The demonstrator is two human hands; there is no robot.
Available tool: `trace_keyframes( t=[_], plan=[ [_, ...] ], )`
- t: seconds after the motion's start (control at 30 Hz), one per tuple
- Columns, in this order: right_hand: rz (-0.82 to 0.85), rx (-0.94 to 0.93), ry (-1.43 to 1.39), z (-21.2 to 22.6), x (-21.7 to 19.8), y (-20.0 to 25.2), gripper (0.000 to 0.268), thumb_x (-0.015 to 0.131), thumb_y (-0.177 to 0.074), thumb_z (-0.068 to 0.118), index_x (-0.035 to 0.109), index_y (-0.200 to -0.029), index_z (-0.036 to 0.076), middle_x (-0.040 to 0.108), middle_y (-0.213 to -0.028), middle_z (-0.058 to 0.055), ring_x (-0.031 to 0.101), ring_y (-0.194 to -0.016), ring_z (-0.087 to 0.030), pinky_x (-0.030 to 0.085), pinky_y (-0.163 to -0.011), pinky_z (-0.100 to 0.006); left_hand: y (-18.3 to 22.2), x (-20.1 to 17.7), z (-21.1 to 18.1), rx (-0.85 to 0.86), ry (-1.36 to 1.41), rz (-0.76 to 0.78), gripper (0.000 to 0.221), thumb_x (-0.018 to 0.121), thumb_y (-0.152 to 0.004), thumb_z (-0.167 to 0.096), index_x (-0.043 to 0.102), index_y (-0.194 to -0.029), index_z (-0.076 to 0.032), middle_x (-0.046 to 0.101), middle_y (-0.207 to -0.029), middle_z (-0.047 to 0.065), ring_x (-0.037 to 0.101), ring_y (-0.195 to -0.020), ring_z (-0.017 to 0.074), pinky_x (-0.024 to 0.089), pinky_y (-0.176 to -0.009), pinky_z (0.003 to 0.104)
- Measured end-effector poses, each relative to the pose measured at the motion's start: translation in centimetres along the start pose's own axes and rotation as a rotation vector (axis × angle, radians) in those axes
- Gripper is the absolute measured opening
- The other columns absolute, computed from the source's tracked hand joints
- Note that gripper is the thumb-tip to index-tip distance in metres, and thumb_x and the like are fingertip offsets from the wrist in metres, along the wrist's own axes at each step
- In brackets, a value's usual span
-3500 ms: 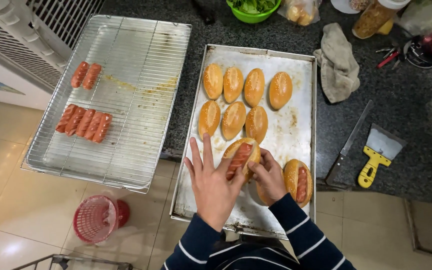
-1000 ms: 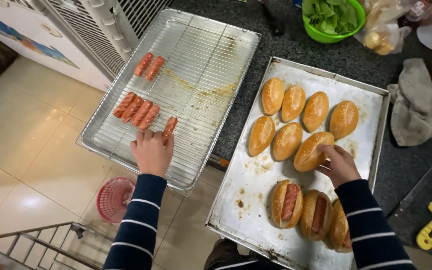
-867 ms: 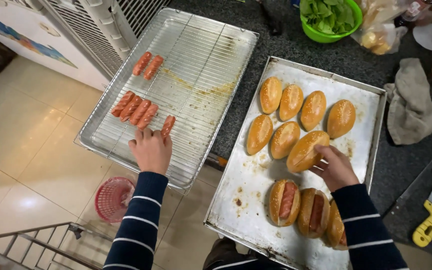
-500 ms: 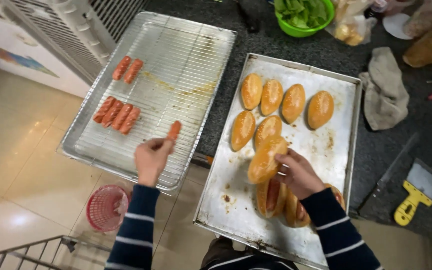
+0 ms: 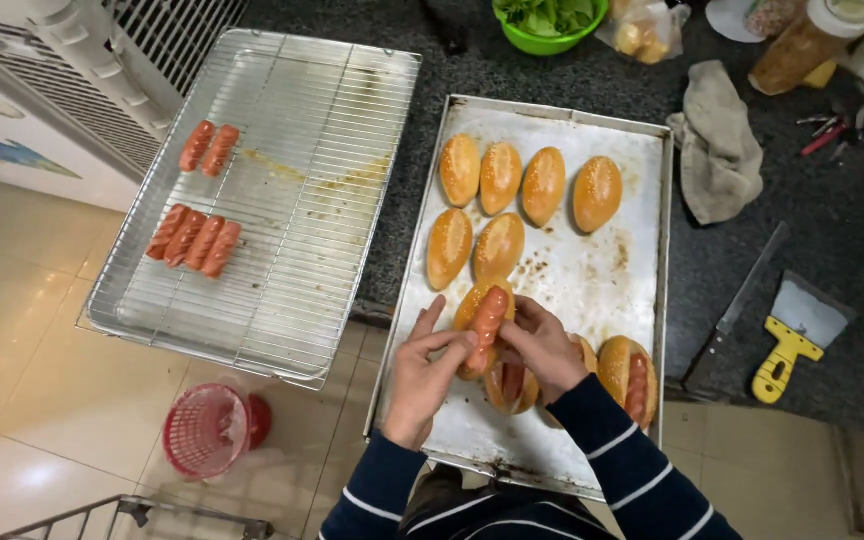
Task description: Inserting hot dogs into sliced buns and applying a piped topping.
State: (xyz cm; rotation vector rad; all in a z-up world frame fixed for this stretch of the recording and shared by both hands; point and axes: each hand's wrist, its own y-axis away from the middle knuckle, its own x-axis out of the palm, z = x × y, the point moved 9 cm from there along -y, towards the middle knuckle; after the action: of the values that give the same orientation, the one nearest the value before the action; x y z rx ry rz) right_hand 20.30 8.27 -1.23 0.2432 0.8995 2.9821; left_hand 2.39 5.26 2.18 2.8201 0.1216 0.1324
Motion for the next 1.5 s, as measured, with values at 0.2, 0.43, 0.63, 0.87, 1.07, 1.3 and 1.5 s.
trace_keyframes(
  t=[0.2,0.43,0.63,0.87,1.07,1.3,1.5],
  plan=[
    [-0.023,-0.019,0.033,0.2,-1.0,0.5,0.073,0.089,-0.090,0.019,0.066,-0.156,-0.002,0.079,-0.132,-0.022,0.078,-0.109,-0.035,0.070,-0.086,-0.048,0.6,0.1,-1.8,0.134,-0.277,-0.054,0.020,0.089,-0.093,-0.032,0.096,-0.099,-0.014,0.035,-0.185,0.028,0.014,-0.168,0.0609,0.020,-0.137,0.069],
    [-0.037,-0.027,0.038,0.2,-1.8,0.8,0.068,0.086,-0.093,0.023,0.069,-0.154,-0.002,0.078,-0.131,-0.022,0.077,-0.107,-0.034,0.069,-0.087,-0.048,0.8,1.5,-0.3,0.042,-0.103,-0.040,0.025,0.088,-0.094,-0.026,0.094,-0.105,-0.005,0.039,-0.183,0.030,0.011,-0.171,0.0568,0.010,-0.135,0.075],
    [-0.052,-0.012,0.016,0.3,-1.8,1.2,0.072,0.090,-0.091,0.024,0.068,-0.154,-0.003,0.077,-0.132,-0.026,0.076,-0.105,-0.035,0.070,-0.085,-0.050,0.9,1.3,1.4,-0.002,-0.058,-0.033,0.025,0.091,-0.093,-0.029,0.095,-0.107,-0.009,0.035,-0.186,0.026,0.005,-0.174,0.0501,0.010,-0.137,0.069],
    [-0.052,-0.026,0.102,0.7,-1.9,1.8,0.073,0.084,-0.090,0.023,0.067,-0.157,-0.002,0.078,-0.135,-0.026,0.077,-0.113,-0.037,0.068,-0.089,-0.051,1.7,0.8,-0.7,0.130,-0.300,-0.101,0.031,0.091,-0.091,-0.037,0.095,-0.106,-0.010,0.028,-0.187,0.027,0.002,-0.171,0.0578,0.006,-0.130,0.082],
    [-0.029,-0.056,0.036,-1.4,-2.5,0.2,0.074,0.084,-0.092,0.023,0.064,-0.157,-0.005,0.076,-0.137,-0.029,0.078,-0.100,-0.040,0.069,-0.078,-0.050,2.7,0.8,-3.4,0.280,-0.511,-0.202,0.037,0.092,-0.086,-0.033,0.093,-0.106,-0.002,0.028,-0.185,0.032,0.008,-0.170,0.0610,0.009,-0.126,0.085],
    [-0.031,-0.036,-0.088,-1.6,-2.1,1.0,0.046,0.076,-0.100,0.018,0.073,-0.145,0.007,0.074,-0.125,-0.007,0.068,-0.097,-0.019,0.057,-0.075,-0.031,4.3,2.0,-5.1,0.638,-0.851,-0.371,0.024,0.082,-0.096,-0.028,0.093,-0.102,-0.009,0.028,-0.184,0.021,0.011,-0.172,0.0551,0.016,-0.130,0.088],
    [-0.048,-0.052,-0.117,-1.9,-2.4,0.8,0.053,0.081,-0.097,0.016,0.071,-0.148,0.004,0.077,-0.126,-0.013,0.074,-0.101,-0.024,0.061,-0.074,-0.033,4.7,2.5,-5.4,0.609,-1.035,-0.336,0.024,0.079,-0.098,-0.035,0.090,-0.106,-0.015,0.025,-0.185,0.022,0.005,-0.172,0.0526,0.016,-0.128,0.091]
  ],
)
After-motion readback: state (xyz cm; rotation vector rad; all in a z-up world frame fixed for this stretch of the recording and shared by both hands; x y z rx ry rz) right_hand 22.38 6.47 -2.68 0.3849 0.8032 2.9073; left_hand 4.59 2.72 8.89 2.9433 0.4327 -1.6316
